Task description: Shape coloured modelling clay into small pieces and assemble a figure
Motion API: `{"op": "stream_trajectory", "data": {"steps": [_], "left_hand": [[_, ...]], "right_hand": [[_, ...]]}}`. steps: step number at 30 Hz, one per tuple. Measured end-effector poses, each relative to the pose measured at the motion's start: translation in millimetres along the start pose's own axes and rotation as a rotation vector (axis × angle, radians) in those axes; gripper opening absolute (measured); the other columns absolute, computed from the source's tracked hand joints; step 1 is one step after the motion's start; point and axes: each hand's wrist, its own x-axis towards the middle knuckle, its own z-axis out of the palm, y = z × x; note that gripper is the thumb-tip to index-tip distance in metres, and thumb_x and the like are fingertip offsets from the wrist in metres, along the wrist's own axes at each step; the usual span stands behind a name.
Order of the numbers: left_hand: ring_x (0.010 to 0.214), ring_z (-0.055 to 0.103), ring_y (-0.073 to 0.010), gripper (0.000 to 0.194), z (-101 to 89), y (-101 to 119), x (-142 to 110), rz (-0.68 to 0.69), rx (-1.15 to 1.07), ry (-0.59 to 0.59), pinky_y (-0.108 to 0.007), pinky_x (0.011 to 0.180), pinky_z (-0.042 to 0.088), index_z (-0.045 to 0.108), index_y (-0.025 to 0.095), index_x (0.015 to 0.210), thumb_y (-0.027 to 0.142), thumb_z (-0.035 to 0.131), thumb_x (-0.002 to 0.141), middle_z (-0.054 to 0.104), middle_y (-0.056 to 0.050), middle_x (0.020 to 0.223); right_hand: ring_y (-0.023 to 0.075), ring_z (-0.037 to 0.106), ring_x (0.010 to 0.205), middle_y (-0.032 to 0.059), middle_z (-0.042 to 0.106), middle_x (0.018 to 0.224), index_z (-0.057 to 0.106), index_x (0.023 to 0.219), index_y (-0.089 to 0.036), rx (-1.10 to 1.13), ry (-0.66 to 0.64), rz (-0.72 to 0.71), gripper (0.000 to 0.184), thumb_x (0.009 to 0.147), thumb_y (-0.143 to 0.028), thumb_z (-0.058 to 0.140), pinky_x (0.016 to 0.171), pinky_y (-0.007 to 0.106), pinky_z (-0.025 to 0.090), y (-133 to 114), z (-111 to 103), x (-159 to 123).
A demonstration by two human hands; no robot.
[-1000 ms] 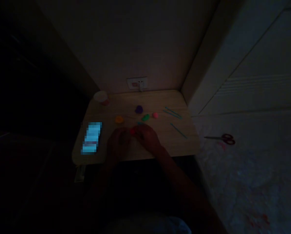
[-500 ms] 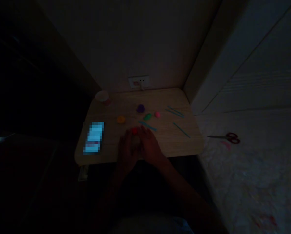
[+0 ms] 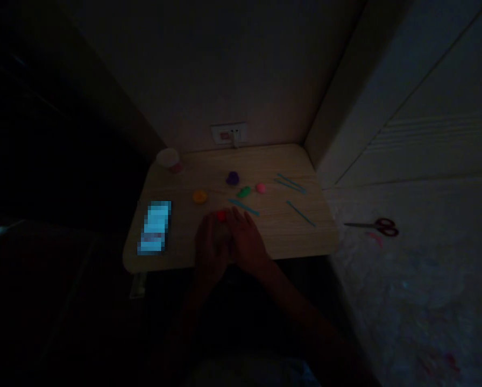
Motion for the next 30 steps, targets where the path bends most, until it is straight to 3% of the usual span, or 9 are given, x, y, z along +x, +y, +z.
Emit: {"op": "stream_trajectory", "data": {"steps": [20, 26, 30], "left_hand": [[0.145, 0.052, -0.0333, 0.059, -5.9, 2, 10, -0.058, -0.062, -0.069, -0.059, 0.122, 0.04, 0.046, 0.019, 0.154, 0.022, 0.058, 0.097, 0.056, -0.018, 0.156], [0.111, 0.072, -0.0275, 0.029, -21.6, -5, 45, -0.086, -0.129, -0.121, -0.047, 0.103, 0.058, 0.069, 0.021, 0.12, 0.022, 0.07, 0.091, 0.077, -0.01, 0.119], [0.108, 0.074, -0.0257, 0.028, -25.3, -9, 58, -0.086, -0.174, -0.153, -0.044, 0.101, 0.059, 0.071, 0.021, 0.113, 0.016, 0.075, 0.086, 0.078, -0.008, 0.116]], "right_hand": [[0.0331, 0.041, 0.156, 0.0228, 0.053, 0.159, 0.036, 0.163, -0.01, -0.01, 0.033, -0.015, 0.072, 0.092, -0.009, 0.047, 0.126, 0.064, 0.032, 1, 2, 1], [0.0331, 0.062, 0.135, 0.0191, 0.068, 0.143, 0.06, 0.144, -0.017, 0.049, 0.145, 0.033, 0.044, 0.101, -0.02, 0.054, 0.115, 0.058, 0.048, 10, 0, 10], [0.0303, 0.071, 0.115, 0.0136, 0.077, 0.123, 0.072, 0.121, -0.022, 0.106, 0.178, 0.055, 0.027, 0.097, -0.017, 0.062, 0.102, 0.051, 0.055, 17, -6, 21]]}}
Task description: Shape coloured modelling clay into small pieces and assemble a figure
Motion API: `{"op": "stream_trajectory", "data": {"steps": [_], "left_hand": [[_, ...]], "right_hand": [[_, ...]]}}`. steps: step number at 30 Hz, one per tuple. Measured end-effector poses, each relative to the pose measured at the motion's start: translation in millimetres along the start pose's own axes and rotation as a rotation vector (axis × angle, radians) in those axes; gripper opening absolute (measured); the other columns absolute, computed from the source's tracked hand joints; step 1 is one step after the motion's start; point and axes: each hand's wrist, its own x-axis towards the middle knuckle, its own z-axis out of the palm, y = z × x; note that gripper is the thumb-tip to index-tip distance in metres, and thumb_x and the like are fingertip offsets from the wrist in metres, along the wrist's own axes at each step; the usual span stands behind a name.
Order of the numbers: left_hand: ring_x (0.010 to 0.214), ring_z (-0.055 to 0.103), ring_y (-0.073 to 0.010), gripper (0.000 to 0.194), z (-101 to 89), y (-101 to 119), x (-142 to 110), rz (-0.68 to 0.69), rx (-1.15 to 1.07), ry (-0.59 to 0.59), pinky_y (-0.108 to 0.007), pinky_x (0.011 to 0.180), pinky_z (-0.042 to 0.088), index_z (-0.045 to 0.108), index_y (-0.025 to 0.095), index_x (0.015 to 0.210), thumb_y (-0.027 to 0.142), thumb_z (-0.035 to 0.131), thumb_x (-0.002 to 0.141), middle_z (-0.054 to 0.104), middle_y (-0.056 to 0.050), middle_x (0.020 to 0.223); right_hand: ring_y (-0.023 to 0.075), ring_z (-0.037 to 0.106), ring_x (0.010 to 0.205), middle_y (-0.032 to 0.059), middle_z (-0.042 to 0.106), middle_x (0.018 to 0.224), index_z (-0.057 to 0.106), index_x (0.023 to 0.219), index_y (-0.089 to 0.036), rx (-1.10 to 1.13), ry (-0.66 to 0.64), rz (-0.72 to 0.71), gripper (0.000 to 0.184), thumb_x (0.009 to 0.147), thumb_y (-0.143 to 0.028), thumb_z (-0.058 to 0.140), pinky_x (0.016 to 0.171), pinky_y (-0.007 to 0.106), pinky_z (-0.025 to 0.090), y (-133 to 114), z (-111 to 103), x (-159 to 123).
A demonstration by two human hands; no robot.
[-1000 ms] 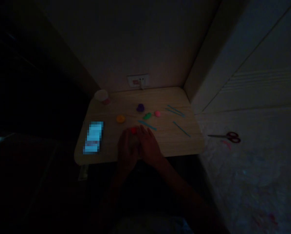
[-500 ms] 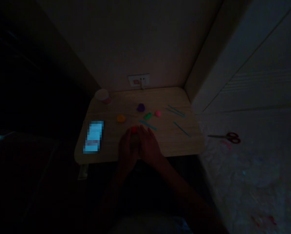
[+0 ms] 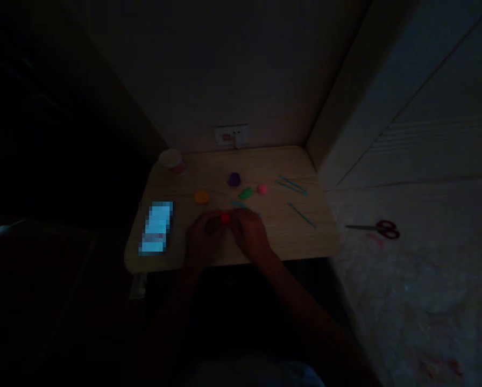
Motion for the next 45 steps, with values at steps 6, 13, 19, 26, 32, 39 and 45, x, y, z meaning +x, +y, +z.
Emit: {"op": "stream_trajectory", "data": {"steps": [6, 13, 19, 26, 32, 39, 45], "left_hand": [[0.106, 0.075, -0.0243, 0.032, -0.8, -12, 6, 0.021, -0.047, -0.039, -0.041, 0.098, 0.061, 0.071, 0.021, 0.116, 0.015, 0.075, 0.085, 0.078, -0.006, 0.115], [0.109, 0.074, -0.0243, 0.023, -7.5, -14, 13, 0.117, -0.051, -0.125, -0.044, 0.102, 0.059, 0.075, 0.023, 0.113, 0.019, 0.07, 0.091, 0.079, -0.007, 0.117], [0.113, 0.074, -0.0246, 0.023, -2.9, -13, 14, 0.202, -0.051, -0.131, -0.046, 0.103, 0.06, 0.076, 0.025, 0.114, 0.021, 0.071, 0.092, 0.078, -0.008, 0.122], [0.108, 0.075, -0.024, 0.018, 0.3, -15, 20, 0.219, -0.075, -0.146, -0.045, 0.1, 0.061, 0.079, 0.025, 0.104, 0.016, 0.073, 0.09, 0.079, -0.006, 0.117], [0.104, 0.076, -0.0243, 0.014, -0.6, -16, 22, 0.225, -0.078, -0.16, -0.044, 0.096, 0.062, 0.079, 0.024, 0.101, 0.018, 0.072, 0.09, 0.08, -0.007, 0.112], [0.105, 0.075, -0.0243, 0.014, 0.8, -18, 24, 0.227, -0.063, -0.166, -0.044, 0.097, 0.061, 0.078, 0.025, 0.101, 0.019, 0.07, 0.091, 0.079, -0.007, 0.112], [0.105, 0.074, -0.0245, 0.015, 0.5, -18, 25, 0.226, -0.053, -0.185, -0.044, 0.096, 0.061, 0.078, 0.024, 0.102, 0.019, 0.07, 0.091, 0.078, -0.007, 0.111]], "right_hand": [[0.028, 0.071, 0.109, 0.0108, 0.079, 0.117, 0.073, 0.12, -0.023, 0.026, -0.025, -0.021, 0.027, 0.093, -0.019, 0.072, 0.097, 0.046, 0.056, 5, -5, 12], [0.0265, 0.073, 0.108, 0.0093, 0.08, 0.115, 0.077, 0.117, -0.024, 0.073, -0.041, -0.03, 0.024, 0.095, -0.02, 0.07, 0.097, 0.044, 0.057, 10, -7, 16], [0.0273, 0.075, 0.105, 0.0102, 0.081, 0.111, 0.077, 0.111, -0.021, 0.062, -0.045, -0.018, 0.021, 0.09, -0.021, 0.075, 0.095, 0.043, 0.058, 14, -12, 19], [0.0248, 0.076, 0.108, 0.0087, 0.081, 0.116, 0.078, 0.113, -0.022, 0.135, -0.068, -0.072, 0.023, 0.091, -0.017, 0.072, 0.098, 0.042, 0.059, 18, -15, 21], [0.0254, 0.078, 0.105, 0.0077, 0.082, 0.115, 0.081, 0.107, -0.024, 0.101, -0.094, -0.044, 0.021, 0.09, -0.016, 0.074, 0.096, 0.041, 0.06, 20, -15, 23], [0.0267, 0.074, 0.103, 0.0085, 0.081, 0.106, 0.08, 0.103, -0.023, 0.039, -0.065, -0.089, 0.014, 0.09, -0.018, 0.075, 0.093, 0.043, 0.059, 22, -14, 24], [0.0278, 0.071, 0.102, 0.0093, 0.079, 0.104, 0.079, 0.105, -0.022, 0.015, -0.085, -0.105, 0.013, 0.094, -0.021, 0.072, 0.091, 0.043, 0.057, 22, -14, 25]]}}
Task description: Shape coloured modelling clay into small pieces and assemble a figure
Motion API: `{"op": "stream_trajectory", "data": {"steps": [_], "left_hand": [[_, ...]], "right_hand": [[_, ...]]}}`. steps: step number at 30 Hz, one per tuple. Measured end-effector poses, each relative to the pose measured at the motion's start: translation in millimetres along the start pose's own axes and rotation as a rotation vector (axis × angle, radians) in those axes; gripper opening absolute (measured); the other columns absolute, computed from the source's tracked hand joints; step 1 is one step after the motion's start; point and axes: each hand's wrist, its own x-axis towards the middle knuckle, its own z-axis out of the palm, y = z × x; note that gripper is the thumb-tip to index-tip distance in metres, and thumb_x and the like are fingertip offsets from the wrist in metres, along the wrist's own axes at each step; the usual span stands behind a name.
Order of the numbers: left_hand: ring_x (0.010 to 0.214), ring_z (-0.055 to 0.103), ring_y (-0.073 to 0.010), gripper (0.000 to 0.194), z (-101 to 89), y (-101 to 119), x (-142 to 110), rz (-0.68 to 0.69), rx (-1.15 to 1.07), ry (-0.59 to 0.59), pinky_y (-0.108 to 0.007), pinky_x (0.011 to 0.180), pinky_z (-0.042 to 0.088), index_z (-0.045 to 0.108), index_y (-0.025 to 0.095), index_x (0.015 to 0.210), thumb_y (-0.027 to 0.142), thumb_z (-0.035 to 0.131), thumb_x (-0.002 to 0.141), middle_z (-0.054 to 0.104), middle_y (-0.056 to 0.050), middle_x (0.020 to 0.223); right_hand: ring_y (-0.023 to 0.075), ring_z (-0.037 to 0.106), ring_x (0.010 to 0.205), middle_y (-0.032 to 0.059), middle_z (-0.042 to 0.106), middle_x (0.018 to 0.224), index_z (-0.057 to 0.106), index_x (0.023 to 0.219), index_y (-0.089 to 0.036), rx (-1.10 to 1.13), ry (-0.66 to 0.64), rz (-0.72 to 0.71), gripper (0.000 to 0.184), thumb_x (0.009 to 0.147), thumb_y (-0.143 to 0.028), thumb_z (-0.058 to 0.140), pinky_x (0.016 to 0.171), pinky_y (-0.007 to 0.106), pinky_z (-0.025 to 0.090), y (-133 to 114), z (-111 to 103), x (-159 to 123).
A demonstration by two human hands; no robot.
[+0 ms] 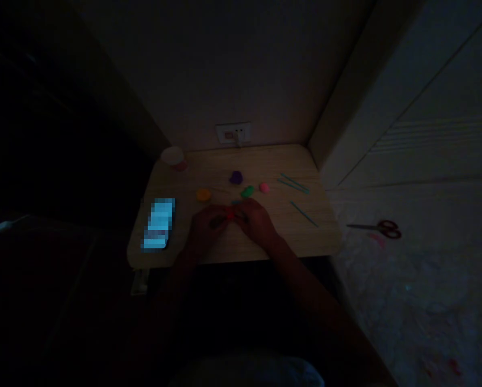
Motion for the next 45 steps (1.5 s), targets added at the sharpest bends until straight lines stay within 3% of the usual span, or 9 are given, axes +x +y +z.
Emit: {"op": "stream_trajectory", "data": {"steps": [8, 14, 18, 27, 33, 45], "left_hand": [[0.108, 0.074, -0.024, 0.015, -0.4, 2, -3, 0.027, 0.002, 0.037, -0.045, 0.099, 0.06, 0.077, 0.024, 0.104, 0.019, 0.07, 0.092, 0.078, -0.008, 0.115], [0.103, 0.076, -0.0237, 0.017, -1.0, -1, -5, -0.057, -0.177, 0.076, -0.042, 0.096, 0.062, 0.077, 0.022, 0.106, 0.032, 0.073, 0.093, 0.08, -0.009, 0.11], [0.106, 0.075, -0.0243, 0.016, -4.5, 0, -4, -0.055, -0.241, 0.078, -0.042, 0.097, 0.061, 0.077, 0.022, 0.1, 0.035, 0.072, 0.092, 0.079, -0.009, 0.111], [0.106, 0.075, -0.0257, 0.02, -6.4, -2, -6, -0.12, -0.401, 0.034, -0.043, 0.098, 0.061, 0.077, 0.021, 0.099, 0.04, 0.072, 0.093, 0.079, -0.011, 0.111], [0.102, 0.076, -0.0248, 0.023, -5.1, 0, -4, -0.193, -0.462, 0.066, -0.041, 0.095, 0.063, 0.079, 0.021, 0.091, 0.043, 0.082, 0.084, 0.08, -0.009, 0.106], [0.099, 0.076, -0.0237, 0.017, -6.7, -2, -4, -0.171, -0.602, 0.063, -0.038, 0.091, 0.062, 0.08, 0.021, 0.089, 0.036, 0.085, 0.082, 0.08, -0.008, 0.102]], "right_hand": [[0.0274, 0.071, 0.104, 0.0087, 0.079, 0.109, 0.079, 0.113, -0.024, 0.036, 0.006, 0.011, 0.022, 0.092, -0.024, 0.073, 0.094, 0.044, 0.057, 1, -2, -1], [0.0246, 0.076, 0.095, 0.0074, 0.082, 0.103, 0.081, 0.105, -0.025, 0.158, 0.088, 0.032, 0.018, 0.092, -0.037, 0.075, 0.09, 0.041, 0.059, -4, -5, -3], [0.0226, 0.077, 0.094, 0.0056, 0.083, 0.1, 0.082, 0.098, -0.026, 0.314, 0.118, 0.033, 0.012, 0.094, -0.032, 0.072, 0.09, 0.039, 0.06, -6, -7, -2], [0.0211, 0.074, 0.086, 0.0059, 0.08, 0.095, 0.081, 0.096, -0.023, 0.407, 0.073, 0.07, 0.01, 0.092, -0.031, 0.076, 0.079, 0.035, 0.057, -5, -8, -1], [0.0199, 0.071, 0.082, 0.0052, 0.078, 0.091, 0.081, 0.095, -0.023, 0.464, 0.079, 0.076, 0.012, 0.091, -0.034, 0.078, 0.073, 0.032, 0.054, -7, -6, -1], [0.0194, 0.067, 0.08, 0.0029, 0.076, 0.088, 0.082, 0.093, -0.029, 0.55, 0.115, 0.054, 0.01, 0.089, -0.037, 0.082, 0.07, 0.033, 0.051, -10, 1, 0]]}}
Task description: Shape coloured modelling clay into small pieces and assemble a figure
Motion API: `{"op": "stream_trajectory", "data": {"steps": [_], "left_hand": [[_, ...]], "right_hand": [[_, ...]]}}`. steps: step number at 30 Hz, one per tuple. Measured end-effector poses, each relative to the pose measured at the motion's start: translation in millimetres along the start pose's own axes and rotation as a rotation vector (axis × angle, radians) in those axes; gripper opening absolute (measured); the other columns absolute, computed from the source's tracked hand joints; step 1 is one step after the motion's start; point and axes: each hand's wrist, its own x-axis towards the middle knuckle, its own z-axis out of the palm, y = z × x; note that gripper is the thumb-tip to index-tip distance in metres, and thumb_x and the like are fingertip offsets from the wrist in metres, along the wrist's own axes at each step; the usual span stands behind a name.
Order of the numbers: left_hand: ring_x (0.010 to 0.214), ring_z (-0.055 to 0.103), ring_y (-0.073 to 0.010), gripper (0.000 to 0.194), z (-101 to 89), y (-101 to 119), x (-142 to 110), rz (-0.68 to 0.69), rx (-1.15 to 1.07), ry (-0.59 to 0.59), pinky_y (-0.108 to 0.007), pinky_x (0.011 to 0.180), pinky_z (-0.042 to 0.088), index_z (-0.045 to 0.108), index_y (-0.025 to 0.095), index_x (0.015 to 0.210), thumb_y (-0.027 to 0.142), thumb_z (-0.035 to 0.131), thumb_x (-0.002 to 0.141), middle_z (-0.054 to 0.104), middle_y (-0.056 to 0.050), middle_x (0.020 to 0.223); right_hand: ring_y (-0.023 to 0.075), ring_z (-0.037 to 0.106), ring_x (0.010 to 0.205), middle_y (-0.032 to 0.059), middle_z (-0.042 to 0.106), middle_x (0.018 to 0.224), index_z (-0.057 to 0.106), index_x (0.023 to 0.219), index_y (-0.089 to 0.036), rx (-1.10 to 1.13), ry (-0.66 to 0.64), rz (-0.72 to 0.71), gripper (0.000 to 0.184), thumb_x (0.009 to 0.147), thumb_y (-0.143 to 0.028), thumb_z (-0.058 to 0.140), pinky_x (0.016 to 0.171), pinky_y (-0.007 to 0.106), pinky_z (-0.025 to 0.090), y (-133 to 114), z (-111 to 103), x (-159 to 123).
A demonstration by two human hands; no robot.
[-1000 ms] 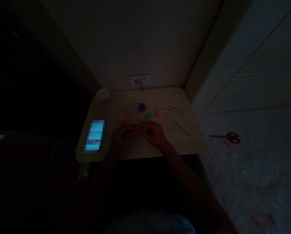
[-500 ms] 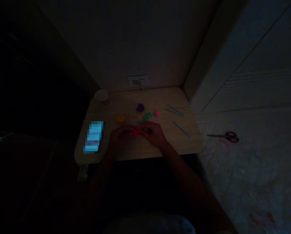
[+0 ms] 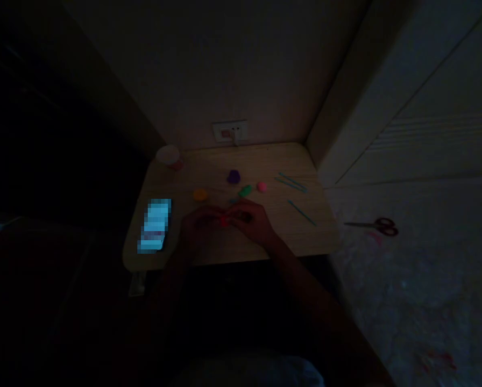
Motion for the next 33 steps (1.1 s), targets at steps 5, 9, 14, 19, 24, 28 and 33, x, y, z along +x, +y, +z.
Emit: {"op": "stream_trajectory", "data": {"steps": [5, 9, 14, 19, 24, 28, 33], "left_hand": [[0.096, 0.076, -0.0234, 0.016, 0.5, 0, 1, 0.0, -0.015, -0.001, -0.037, 0.087, 0.062, 0.081, 0.021, 0.089, 0.035, 0.085, 0.082, 0.08, -0.008, 0.101], [0.096, 0.076, -0.0228, 0.014, 3.0, 0, 2, -0.022, 0.018, 0.027, -0.037, 0.089, 0.062, 0.08, 0.021, 0.088, 0.032, 0.086, 0.081, 0.081, -0.007, 0.1], [0.095, 0.076, -0.0222, 0.013, 5.9, -3, 3, -0.009, 0.003, 0.057, -0.036, 0.089, 0.062, 0.08, 0.021, 0.082, 0.03, 0.088, 0.077, 0.08, -0.007, 0.099], [0.094, 0.076, -0.0219, 0.011, 9.4, 1, 2, -0.008, -0.002, 0.077, -0.036, 0.087, 0.062, 0.081, 0.021, 0.082, 0.029, 0.087, 0.078, 0.08, -0.006, 0.098], [0.091, 0.075, -0.0222, 0.015, 13.7, 4, 3, 0.018, -0.002, 0.105, -0.036, 0.084, 0.061, 0.079, 0.021, 0.079, 0.034, 0.087, 0.079, 0.08, -0.007, 0.093], [0.091, 0.075, -0.0217, 0.017, 15.5, 4, 4, 0.027, -0.029, 0.099, -0.035, 0.083, 0.061, 0.079, 0.021, 0.079, 0.036, 0.087, 0.079, 0.079, -0.006, 0.094], [0.09, 0.074, -0.0211, 0.019, 14.5, 2, 4, 0.013, -0.055, 0.103, -0.035, 0.083, 0.06, 0.078, 0.021, 0.079, 0.037, 0.089, 0.078, 0.078, -0.006, 0.094]], "right_hand": [[0.019, 0.065, 0.077, 0.003, 0.074, 0.087, 0.081, 0.092, -0.028, -0.042, 0.011, 0.0, 0.011, 0.09, -0.038, 0.08, 0.067, 0.032, 0.05, 0, 0, 0], [0.0192, 0.065, 0.08, 0.0028, 0.074, 0.087, 0.081, 0.093, -0.027, -0.067, 0.01, -0.029, 0.008, 0.092, -0.035, 0.078, 0.07, 0.033, 0.051, 0, 0, 1], [0.0195, 0.065, 0.079, 0.0033, 0.074, 0.087, 0.08, 0.091, -0.027, -0.093, 0.019, -0.03, 0.009, 0.092, -0.035, 0.077, 0.068, 0.033, 0.051, 1, 0, 0], [0.0199, 0.064, 0.08, 0.0036, 0.071, 0.087, 0.079, 0.091, -0.026, -0.095, 0.046, -0.05, 0.009, 0.093, -0.034, 0.076, 0.068, 0.033, 0.051, 2, 3, 0], [0.0216, 0.063, 0.086, 0.0042, 0.067, 0.088, 0.078, 0.089, -0.026, -0.101, 0.083, -0.055, 0.01, 0.094, -0.035, 0.075, 0.072, 0.035, 0.052, 3, 6, -1], [0.0225, 0.063, 0.087, 0.0042, 0.065, 0.088, 0.077, 0.088, -0.027, -0.113, 0.087, -0.032, 0.014, 0.094, -0.039, 0.074, 0.075, 0.037, 0.054, 3, 6, -1], [0.0219, 0.062, 0.086, 0.0043, 0.067, 0.089, 0.077, 0.088, -0.026, -0.098, 0.058, -0.064, 0.014, 0.096, -0.037, 0.071, 0.075, 0.036, 0.053, -1, 6, 0]]}}
